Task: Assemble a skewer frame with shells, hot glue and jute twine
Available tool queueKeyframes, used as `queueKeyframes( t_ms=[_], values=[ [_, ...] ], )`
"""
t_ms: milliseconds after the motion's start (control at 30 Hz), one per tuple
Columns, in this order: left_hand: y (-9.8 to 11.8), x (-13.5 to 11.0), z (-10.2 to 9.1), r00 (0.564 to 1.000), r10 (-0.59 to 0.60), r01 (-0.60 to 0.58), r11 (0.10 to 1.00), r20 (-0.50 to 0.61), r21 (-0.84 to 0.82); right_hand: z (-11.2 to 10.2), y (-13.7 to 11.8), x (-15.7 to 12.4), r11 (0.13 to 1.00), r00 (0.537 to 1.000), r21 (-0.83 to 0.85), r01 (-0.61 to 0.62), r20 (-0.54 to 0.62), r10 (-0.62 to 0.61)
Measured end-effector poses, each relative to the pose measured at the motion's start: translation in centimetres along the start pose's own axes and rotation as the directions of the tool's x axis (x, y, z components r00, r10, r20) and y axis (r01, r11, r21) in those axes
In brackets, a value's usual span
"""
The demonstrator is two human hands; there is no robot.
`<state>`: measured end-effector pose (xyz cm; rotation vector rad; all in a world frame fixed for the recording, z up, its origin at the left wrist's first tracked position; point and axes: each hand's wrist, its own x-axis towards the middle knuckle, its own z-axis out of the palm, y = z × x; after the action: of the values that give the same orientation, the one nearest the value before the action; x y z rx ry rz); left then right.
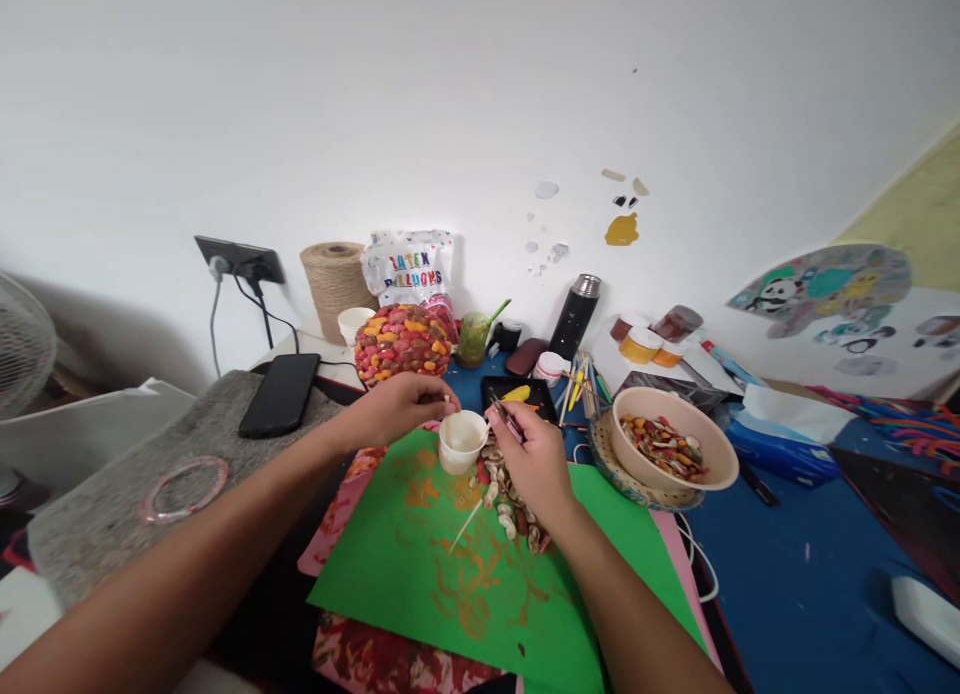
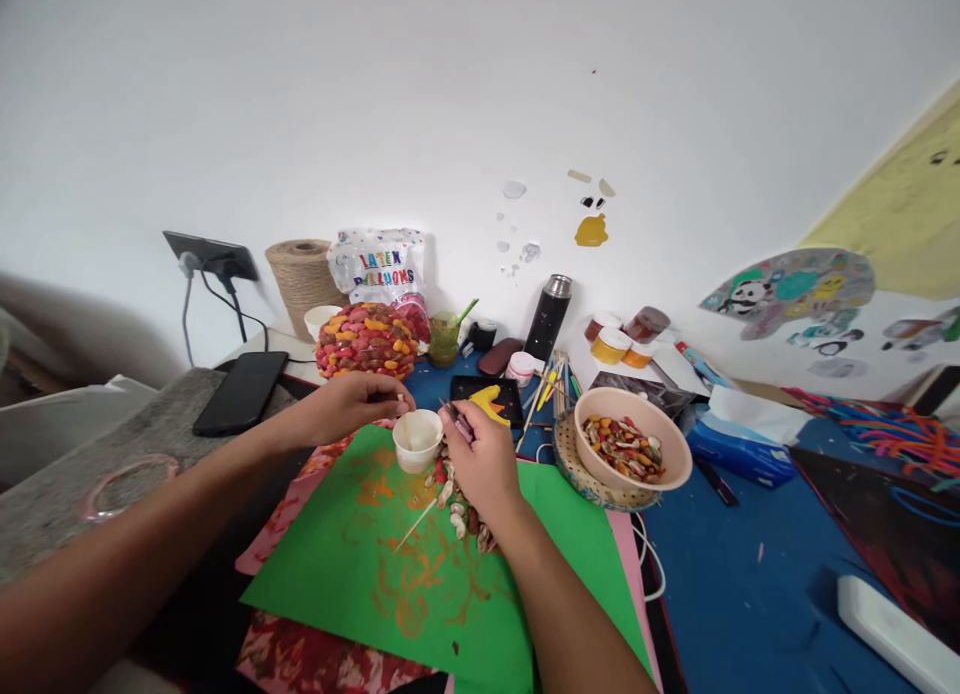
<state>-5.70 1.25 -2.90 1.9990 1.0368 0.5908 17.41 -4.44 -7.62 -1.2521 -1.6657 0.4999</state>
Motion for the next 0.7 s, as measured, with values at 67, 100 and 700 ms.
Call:
queueKeyframes(
  t_ms=[67, 100, 700],
  values=[
    [-0.07, -0.02, 0.06, 1.000, 0.014, -0.014, 1.000, 0.004, 0.003, 0.00, -0.13, -0.01, 1.000, 1.000, -0.013, 0.005, 0.006, -0.005],
    [-0.10, -0.02, 0.08, 1.000, 0.021, -0.021, 1.000, 0.008, 0.003, 0.01, -0.20, -0.02, 1.000, 1.000, -0.021, 0.010, 0.011, -0.010],
    [-0.39, -0.20, 0.14, 0.999, -0.003, 0.002, 1.000, 0.038, 0.024, -0.60, -0.42, -0.51, 0.999, 0.999, -0.032, -0.024, 0.046, 0.025]
  ],
)
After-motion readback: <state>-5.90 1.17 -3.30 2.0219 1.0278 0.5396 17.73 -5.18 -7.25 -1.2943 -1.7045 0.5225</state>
